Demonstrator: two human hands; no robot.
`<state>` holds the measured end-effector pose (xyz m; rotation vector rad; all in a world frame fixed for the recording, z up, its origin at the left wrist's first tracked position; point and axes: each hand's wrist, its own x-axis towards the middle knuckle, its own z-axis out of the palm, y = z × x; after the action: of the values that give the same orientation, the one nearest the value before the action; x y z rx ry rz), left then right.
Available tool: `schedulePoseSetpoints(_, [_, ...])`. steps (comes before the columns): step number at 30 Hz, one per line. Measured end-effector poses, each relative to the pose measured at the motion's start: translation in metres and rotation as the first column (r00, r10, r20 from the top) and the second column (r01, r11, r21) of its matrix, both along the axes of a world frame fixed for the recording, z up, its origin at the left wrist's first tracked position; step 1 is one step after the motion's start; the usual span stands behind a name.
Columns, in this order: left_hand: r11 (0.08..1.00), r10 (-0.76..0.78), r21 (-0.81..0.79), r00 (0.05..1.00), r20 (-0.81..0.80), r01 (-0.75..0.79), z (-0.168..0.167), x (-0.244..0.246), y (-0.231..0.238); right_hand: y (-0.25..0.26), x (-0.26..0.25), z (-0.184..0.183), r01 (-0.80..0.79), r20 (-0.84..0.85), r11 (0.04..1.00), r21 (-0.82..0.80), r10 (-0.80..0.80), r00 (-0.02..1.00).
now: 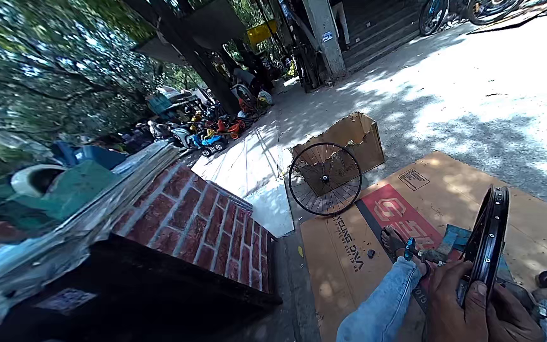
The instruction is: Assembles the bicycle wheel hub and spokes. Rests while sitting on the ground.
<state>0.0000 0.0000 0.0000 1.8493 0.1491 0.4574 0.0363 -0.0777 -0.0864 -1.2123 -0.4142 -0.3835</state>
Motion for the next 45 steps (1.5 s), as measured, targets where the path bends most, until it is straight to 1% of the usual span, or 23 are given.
schedulePoseSetpoints(3, [0.999, -0.030, 0.016, 1.000, -0.004, 0.030, -0.002, -0.004, 0.002, -0.002, -0.001, 0.010, 0.102, 0.090, 0.984, -0.144, -0.089, 0.992])
schedulePoseSetpoints(5, [0.998, -0.053, 0.025, 0.999, -0.012, 0.053, -0.002, -0.006, 0.003, -0.011, 0.002, 0.018, 0.116, 0.132, 0.959, -0.257, -0.084, 0.988])
schedulePoseSetpoints(6, [0.998, -0.065, 0.024, 0.998, -0.015, 0.065, -0.002, -0.006, 0.004, -0.014, 0.005, 0.020, 0.135, 0.176, 0.948, -0.287, -0.087, 0.981])
schedulePoseSetpoints(7, [0.997, -0.077, 0.019, 0.997, -0.022, 0.078, -0.003, -0.005, 0.004, -0.015, 0.011, 0.015, 0.144, 0.230, 0.943, -0.299, -0.075, 0.970])
schedulePoseSetpoints(9, [0.995, -0.100, 0.011, 0.995, -0.030, 0.100, -0.002, -0.004, 0.005, -0.018, 0.018, 0.015, 0.127, 0.313, 0.947, -0.295, -0.030, 0.949])
schedulePoseSetpoints(11, [0.995, -0.092, 0.024, 0.995, -0.035, 0.093, -0.002, -0.006, 0.004, -0.025, 0.026, 0.009, 0.031, 0.308, 0.959, -0.282, 0.060, 0.949])
schedulePoseSetpoints(12, [0.997, -0.062, 0.048, 0.998, -0.028, 0.063, -0.003, -0.007, 0.003, -0.030, 0.031, 0.004, -0.050, 0.283, 0.960, -0.274, 0.131, 0.950])
schedulePoseSetpoints(14, [0.993, 0.046, 0.104, 0.999, 0.008, -0.047, -0.007, -0.010, 0.001, -0.036, 0.042, 0.005, -0.265, 0.161, 0.933, -0.244, 0.309, 0.937])
schedulePoseSetpoints(15, [0.988, 0.094, 0.117, 0.995, 0.021, -0.096, -0.009, -0.014, 0.001, -0.037, 0.045, 0.004, -0.365, 0.102, 0.910, -0.199, 0.389, 0.916])
schedulePoseSetpoints(17, [0.980, 0.152, 0.127, 0.988, 0.035, -0.155, -0.014, -0.024, -0.001, -0.037, 0.044, -0.002, -0.506, 0.018, 0.859, -0.079, 0.509, 0.861])
schedulePoseSetpoints(19, [0.972, 0.180, 0.141, 0.982, 0.062, -0.187, -0.021, -0.031, 0.000, -0.035, 0.037, -0.003, -0.578, -0.017, 0.816, -0.009, 0.578, 0.816])
schedulePoseSetpoints(21, [0.967, 0.196, 0.148, 0.977, 0.082, -0.206, -0.027, -0.036, 0.003, -0.032, 0.026, -0.004, -0.595, -0.021, 0.803, 0.036, 0.596, 0.803])
schedulePoseSetpoints(23, [0.968, 0.192, 0.145, 0.977, 0.096, -0.205, -0.032, -0.040, 0.002, -0.030, 0.014, -0.005, -0.558, -0.011, 0.828, 0.048, 0.559, 0.829])
schedulePoseSetpoints(25, [0.973, 0.169, 0.142, 0.980, 0.109, -0.183, -0.032, -0.037, 0.000, -0.029, 0.007, -0.005, -0.481, 0.020, 0.876, 0.019, 0.481, 0.877])
schedulePoseSetpoints(27, [0.978, 0.142, 0.140, 0.985, 0.093, -0.154, -0.024, -0.029, -0.004, -0.033, 0.008, -0.004, -0.408, 0.028, 0.913, 0.012, 0.408, 0.913])
schedulePoseSetpoints(30, [0.981, 0.138, 0.133, 0.990, 0.029, -0.141, -0.009, -0.013, -0.009, -0.036, 0.013, 0.005, -0.257, -0.002, 0.965, -0.047, 0.257, 0.966])
schedulePoseSetpoints(33, [0.974, 0.171, 0.152, 0.985, -0.008, -0.168, -0.004, 0.002, -0.007, -0.021, 0.021, 0.008, -0.080, 0.105, 0.985, -0.154, 0.097, 0.990])
schedulePoseSetpoints(35, [0.972, 0.167, 0.169, 0.986, -0.017, -0.162, -0.004, 0.003, -0.006, -0.018, 0.024, 0.006, 0.000, 0.163, 0.975, -0.221, 0.037, 0.986])
schedulePoseSetpoints(36, [0.974, 0.165, 0.161, 0.986, -0.009, -0.161, -0.004, 0.003, -0.005, -0.020, 0.026, 0.006, 0.001, 0.164, 0.971, -0.239, 0.039, 0.986])
schedulePoseSetpoints(38, [0.975, 0.181, 0.130, 0.984, 0.006, -0.180, -0.005, 0.004, -0.005, -0.028, 0.029, 0.009, -0.065, 0.102, 0.961, -0.267, 0.095, 0.990])
schedulePoseSetpoints(41, [0.979, 0.201, 0.034, 0.978, -0.048, -0.199, 0.000, -0.001, -0.007, -0.038, 0.031, 0.015, -0.133, 0.051, 0.954, -0.269, 0.152, 0.987])
schedulePoseSetpoints(43, [0.983, 0.174, -0.045, 0.979, -0.104, -0.180, 0.008, -0.002, -0.012, -0.039, 0.025, 0.019, -0.109, 0.058, 0.973, -0.203, 0.123, 0.991])
schedulePoseSetpoints(45, [0.989, 0.118, -0.073, 0.984, -0.137, -0.129, 0.014, 0.001, -0.014, -0.037, 0.021, 0.023, -0.009, 0.099, 0.989, -0.146, 0.023, 0.995])
